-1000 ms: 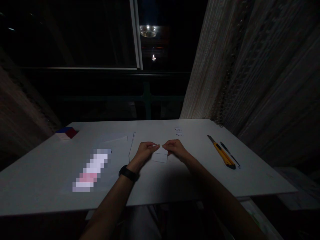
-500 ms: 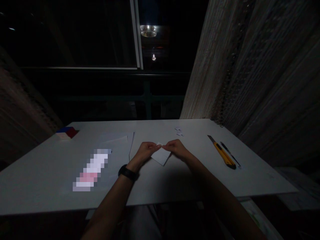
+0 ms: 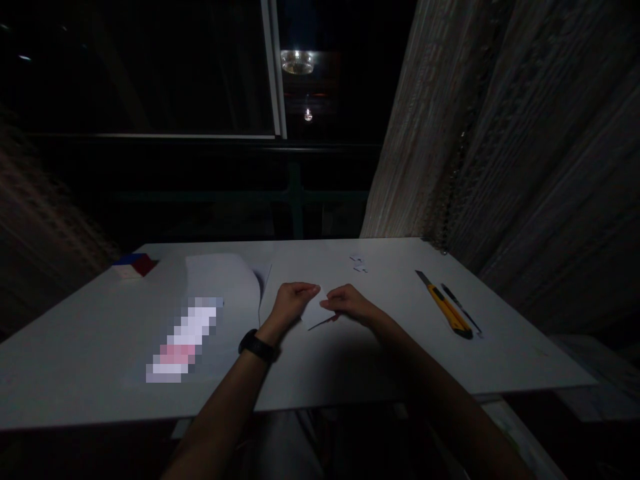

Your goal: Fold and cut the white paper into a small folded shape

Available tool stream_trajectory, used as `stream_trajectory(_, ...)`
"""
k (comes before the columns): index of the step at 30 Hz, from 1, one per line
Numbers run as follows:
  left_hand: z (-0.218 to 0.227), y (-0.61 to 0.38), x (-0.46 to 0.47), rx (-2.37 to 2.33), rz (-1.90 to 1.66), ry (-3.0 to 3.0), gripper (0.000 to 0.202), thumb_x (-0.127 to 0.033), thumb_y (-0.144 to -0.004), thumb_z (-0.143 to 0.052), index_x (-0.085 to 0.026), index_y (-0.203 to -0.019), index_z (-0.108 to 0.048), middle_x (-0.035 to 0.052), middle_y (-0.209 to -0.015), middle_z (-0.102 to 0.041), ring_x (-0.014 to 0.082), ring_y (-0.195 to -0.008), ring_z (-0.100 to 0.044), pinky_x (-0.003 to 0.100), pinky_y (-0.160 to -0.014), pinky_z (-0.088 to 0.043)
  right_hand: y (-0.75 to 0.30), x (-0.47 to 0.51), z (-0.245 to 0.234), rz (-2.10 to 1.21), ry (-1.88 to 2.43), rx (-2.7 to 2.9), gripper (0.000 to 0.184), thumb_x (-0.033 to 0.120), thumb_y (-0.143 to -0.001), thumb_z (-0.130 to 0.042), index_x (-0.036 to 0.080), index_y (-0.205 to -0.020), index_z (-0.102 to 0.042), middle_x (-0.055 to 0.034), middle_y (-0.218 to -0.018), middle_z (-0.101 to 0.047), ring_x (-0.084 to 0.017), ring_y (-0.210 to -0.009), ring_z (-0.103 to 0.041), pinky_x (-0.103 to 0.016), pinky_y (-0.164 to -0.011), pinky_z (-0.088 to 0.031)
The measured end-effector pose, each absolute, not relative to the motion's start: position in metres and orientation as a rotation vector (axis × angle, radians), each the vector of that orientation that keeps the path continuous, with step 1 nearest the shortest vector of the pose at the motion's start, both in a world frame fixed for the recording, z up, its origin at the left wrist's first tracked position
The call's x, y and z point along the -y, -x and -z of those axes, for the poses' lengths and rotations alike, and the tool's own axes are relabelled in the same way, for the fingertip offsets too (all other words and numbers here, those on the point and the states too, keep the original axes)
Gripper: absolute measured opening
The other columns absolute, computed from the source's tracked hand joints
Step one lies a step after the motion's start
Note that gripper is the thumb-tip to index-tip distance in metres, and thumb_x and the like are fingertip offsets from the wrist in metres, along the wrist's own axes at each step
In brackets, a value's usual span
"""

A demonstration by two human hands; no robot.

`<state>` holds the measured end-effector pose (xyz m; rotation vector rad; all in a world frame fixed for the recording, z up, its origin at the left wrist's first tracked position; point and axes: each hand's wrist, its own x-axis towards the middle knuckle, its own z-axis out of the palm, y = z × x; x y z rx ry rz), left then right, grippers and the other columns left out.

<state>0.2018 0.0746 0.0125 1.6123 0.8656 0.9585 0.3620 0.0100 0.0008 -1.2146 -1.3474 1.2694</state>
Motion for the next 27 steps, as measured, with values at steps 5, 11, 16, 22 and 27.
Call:
stream_trajectory(5, -0.014, -0.202, -0.07, -0.857, -0.893, -1.528, 0.03, -0.039, -0.058, -0.073, -0.011, -0.07, -0.072, 0.0058, -0.058, -0.065, 0.0151, -0.054, -0.054, 0.025, -0.051, -0.04, -0.36, -0.01, -0.002, -1.298, 1.22, 1.329, 0.036, 0.046, -0.057, -0.072, 0.01, -0.057, -0.065, -0.0028, -0.048, -0.061, -0.012, -0.044, -0.055, -0.024, -0.047, -0.044)
stream_trajectory(11, -0.015, -0.2, -0.069, -0.87, -0.918, -1.396, 0.034, -0.04, -0.054, -0.075, -0.009, -0.068, -0.07, 0.0044, -0.054, -0.062, 0.0126, -0.047, -0.05, 0.024, -0.046, -0.037, -0.363, -0.009, -0.001, -1.386, 1.207, 1.349, 0.041, 0.049, -0.058, -0.071, 0.008, -0.063, -0.067, -0.0075, -0.056, -0.066, -0.013, -0.047, -0.06, -0.024, -0.047, -0.045)
stream_trajectory(16, -0.014, -0.192, -0.083, -0.964, -1.121, -1.311, 0.036, -0.04, -0.055, -0.075, -0.009, -0.074, -0.07, 0.0063, -0.063, -0.066, 0.0145, -0.055, -0.056, 0.025, -0.051, -0.041, -0.368, -0.009, -0.001, -1.363, 1.201, 1.327, 0.04, 0.047, -0.058, -0.072, 0.008, -0.063, -0.064, -0.0089, -0.059, -0.067, -0.013, -0.048, -0.06, -0.024, -0.047, -0.045)
stream_trajectory(22, -0.013, -0.191, -0.086, -1.024, -1.241, -1.352, 0.037, -0.039, -0.059, -0.073, -0.01, -0.081, -0.07, 0.0082, -0.073, -0.069, 0.0172, -0.065, -0.06, 0.025, -0.058, -0.043, -0.362, -0.011, 0.0, -1.108, 1.148, 1.109, 0.035, 0.045, -0.063, -0.069, 0.015, -0.073, -0.056, -0.0033, -0.062, -0.065, -0.013, -0.051, -0.06, -0.024, -0.051, -0.045)
stream_trajectory(27, -0.014, -0.197, -0.077, -0.968, -1.194, -1.35, 0.046, -0.042, -0.062, -0.07, -0.009, -0.094, -0.068, 0.0071, -0.068, -0.068, 0.0156, -0.058, -0.059, 0.024, -0.053, -0.043, -0.348, -0.013, 0.004, -1.007, 1.053, 1.181, 0.04, 0.036, -0.06, -0.073, 0.021, -0.091, -0.052, 0.0017, -0.069, -0.063, -0.013, -0.063, -0.06, -0.024, -0.058, -0.044)
